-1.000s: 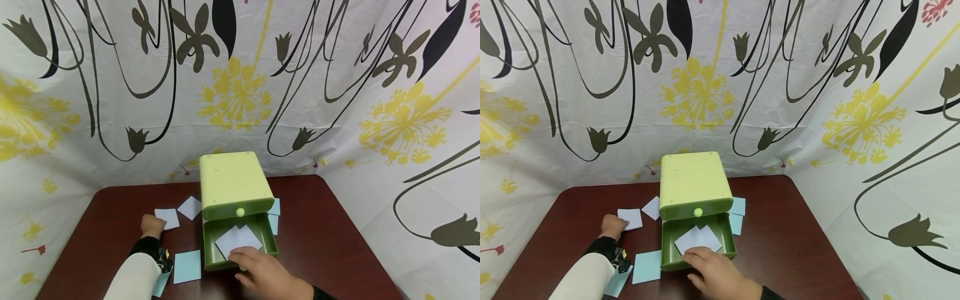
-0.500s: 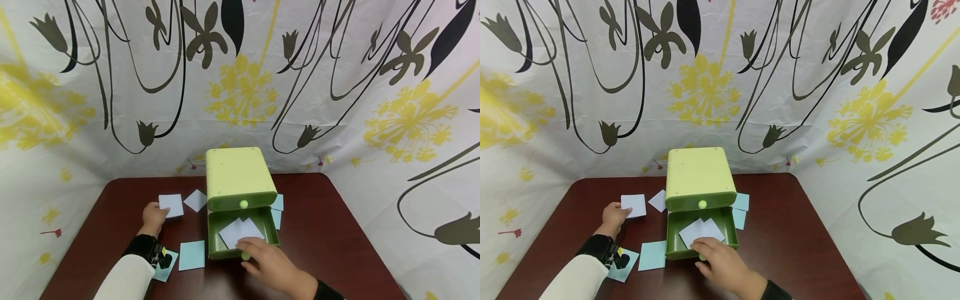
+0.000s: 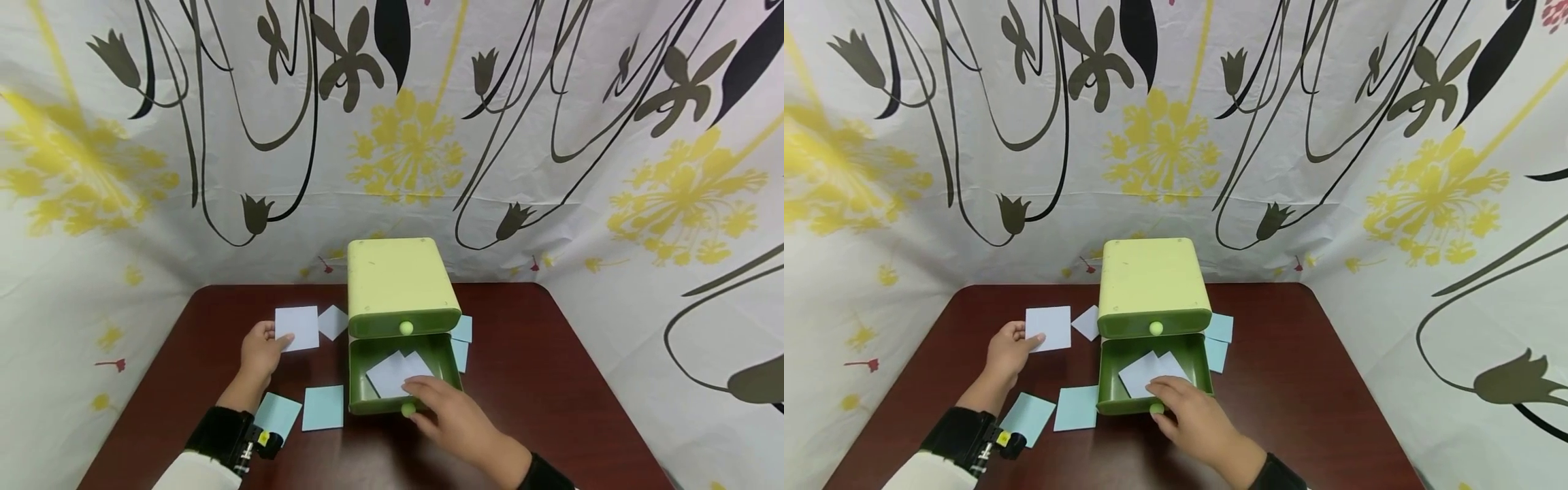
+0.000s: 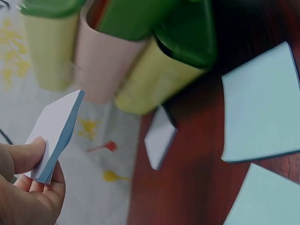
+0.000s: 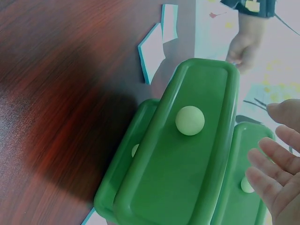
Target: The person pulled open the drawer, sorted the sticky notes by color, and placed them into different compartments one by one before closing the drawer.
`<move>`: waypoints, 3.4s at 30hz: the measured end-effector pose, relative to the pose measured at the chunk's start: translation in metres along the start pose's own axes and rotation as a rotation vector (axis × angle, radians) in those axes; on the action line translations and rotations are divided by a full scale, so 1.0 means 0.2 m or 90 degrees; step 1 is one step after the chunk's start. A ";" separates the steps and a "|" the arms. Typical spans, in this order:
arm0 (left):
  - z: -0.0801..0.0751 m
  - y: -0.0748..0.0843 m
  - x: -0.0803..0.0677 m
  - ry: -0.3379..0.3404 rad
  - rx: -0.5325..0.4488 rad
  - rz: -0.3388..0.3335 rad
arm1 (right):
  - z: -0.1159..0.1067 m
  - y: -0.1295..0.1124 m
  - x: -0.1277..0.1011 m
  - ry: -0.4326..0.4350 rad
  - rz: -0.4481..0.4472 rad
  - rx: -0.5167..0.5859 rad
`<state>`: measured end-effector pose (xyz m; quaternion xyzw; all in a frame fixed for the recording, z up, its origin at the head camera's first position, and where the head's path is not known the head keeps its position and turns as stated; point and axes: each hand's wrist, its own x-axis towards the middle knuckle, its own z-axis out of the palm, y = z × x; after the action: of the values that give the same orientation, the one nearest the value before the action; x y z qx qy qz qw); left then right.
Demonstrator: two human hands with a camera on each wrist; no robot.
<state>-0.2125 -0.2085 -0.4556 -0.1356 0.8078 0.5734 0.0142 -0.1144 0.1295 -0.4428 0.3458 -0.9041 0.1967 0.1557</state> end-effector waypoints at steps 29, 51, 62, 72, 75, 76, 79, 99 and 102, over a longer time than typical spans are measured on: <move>0.34 0.18 -0.31 -0.091 0.095 0.244 | -0.12 0.13 -0.12 0.061 0.063 -0.036; 0.58 0.17 -0.25 -0.287 0.202 0.317 | -0.15 0.18 -0.19 0.100 0.055 -0.066; 0.64 0.17 -0.23 -0.310 0.229 0.295 | -0.15 0.18 -0.20 0.081 0.074 -0.065; 0.66 0.13 -0.21 -0.236 0.302 0.321 | -0.14 0.17 -0.20 0.086 0.068 -0.069; 0.66 0.12 -0.21 -0.219 0.315 0.330 | -0.13 0.16 -0.19 0.090 0.062 -0.067; 0.66 0.12 -0.21 -0.214 0.319 0.333 | -0.13 0.16 -0.19 0.090 0.062 -0.067; 0.66 0.11 -0.21 -0.206 0.325 0.342 | -0.13 0.15 -0.18 0.083 0.062 -0.069; 0.44 0.12 -0.21 -0.118 0.198 0.311 | -0.10 0.14 -0.15 0.075 0.065 -0.053; 0.36 0.10 -0.19 -0.086 0.185 0.285 | -0.09 0.14 -0.14 0.084 0.049 -0.051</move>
<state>-0.1910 -0.1281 -0.4549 0.0883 0.8889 0.4478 -0.0399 -0.1109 0.1725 -0.4446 0.2909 -0.9116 0.1886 0.2209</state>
